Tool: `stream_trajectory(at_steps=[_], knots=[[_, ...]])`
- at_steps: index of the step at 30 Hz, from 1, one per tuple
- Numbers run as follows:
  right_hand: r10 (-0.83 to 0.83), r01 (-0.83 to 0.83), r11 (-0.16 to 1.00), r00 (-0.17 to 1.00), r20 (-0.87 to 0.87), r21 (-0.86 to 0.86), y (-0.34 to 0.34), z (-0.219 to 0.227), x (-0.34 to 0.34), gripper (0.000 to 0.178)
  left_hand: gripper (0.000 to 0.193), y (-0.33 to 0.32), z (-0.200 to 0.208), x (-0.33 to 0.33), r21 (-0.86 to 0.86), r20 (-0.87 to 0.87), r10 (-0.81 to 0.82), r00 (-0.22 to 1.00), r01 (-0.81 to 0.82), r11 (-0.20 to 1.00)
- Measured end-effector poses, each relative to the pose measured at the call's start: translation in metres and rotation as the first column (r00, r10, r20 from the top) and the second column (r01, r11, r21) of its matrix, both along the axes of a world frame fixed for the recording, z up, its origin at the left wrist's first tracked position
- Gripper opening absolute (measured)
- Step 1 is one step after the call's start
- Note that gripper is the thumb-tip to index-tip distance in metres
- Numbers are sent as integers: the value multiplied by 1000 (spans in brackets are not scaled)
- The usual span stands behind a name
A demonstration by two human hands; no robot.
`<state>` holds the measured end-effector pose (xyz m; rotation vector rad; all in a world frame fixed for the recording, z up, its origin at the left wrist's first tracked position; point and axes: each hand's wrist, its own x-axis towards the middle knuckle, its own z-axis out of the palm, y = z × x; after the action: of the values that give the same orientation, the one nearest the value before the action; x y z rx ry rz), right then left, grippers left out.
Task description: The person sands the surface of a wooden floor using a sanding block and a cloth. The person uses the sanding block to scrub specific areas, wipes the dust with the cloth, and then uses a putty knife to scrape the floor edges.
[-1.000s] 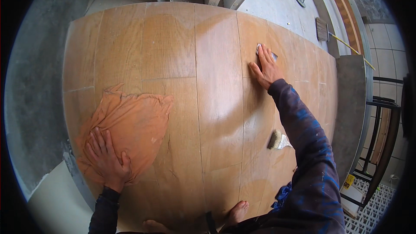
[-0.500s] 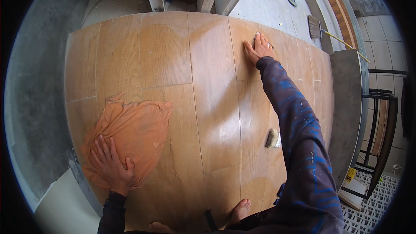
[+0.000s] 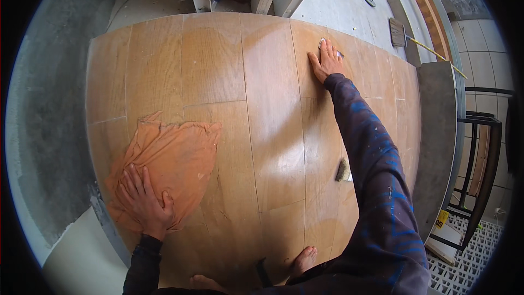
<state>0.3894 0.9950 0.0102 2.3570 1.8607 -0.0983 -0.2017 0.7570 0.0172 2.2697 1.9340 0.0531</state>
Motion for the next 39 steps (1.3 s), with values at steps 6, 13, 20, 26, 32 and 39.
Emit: stream_trajectory(at_steps=[6, 13, 20, 26, 32, 39], knots=[[286, -278, 957, 952, -106, 81, -68, -18, -56, 85, 88, 1, 10, -7, 6, -68, 11, 998, -11, 1000], [310, -292, 943, 945, -103, 158, -2, -22, -83, 83, 88, -1, -1, -11, 25, -56, 3, 998, -2, 1000], [193, -174, 972, 975, -115, 157, 50, -10, -49, 88, 87, 2, -4, 2, 36, -30, -13, 999, 14, 999], [245, -226, 963, 962, -125, 149, 26, -16, -40, 89, 86, 1, 2, -1, 13, -29, -8, 1000, 8, 1000], [302, -286, 948, 947, -108, 143, 14, -25, -96, 90, 88, 4, 5, -7, 28, -43, 20, 999, -19, 999], [245, -217, 957, 960, -135, 193, 58, -27, -110, 93, 89, -1, -1, -6, 12, -42, 7, 999, -7, 1000]])
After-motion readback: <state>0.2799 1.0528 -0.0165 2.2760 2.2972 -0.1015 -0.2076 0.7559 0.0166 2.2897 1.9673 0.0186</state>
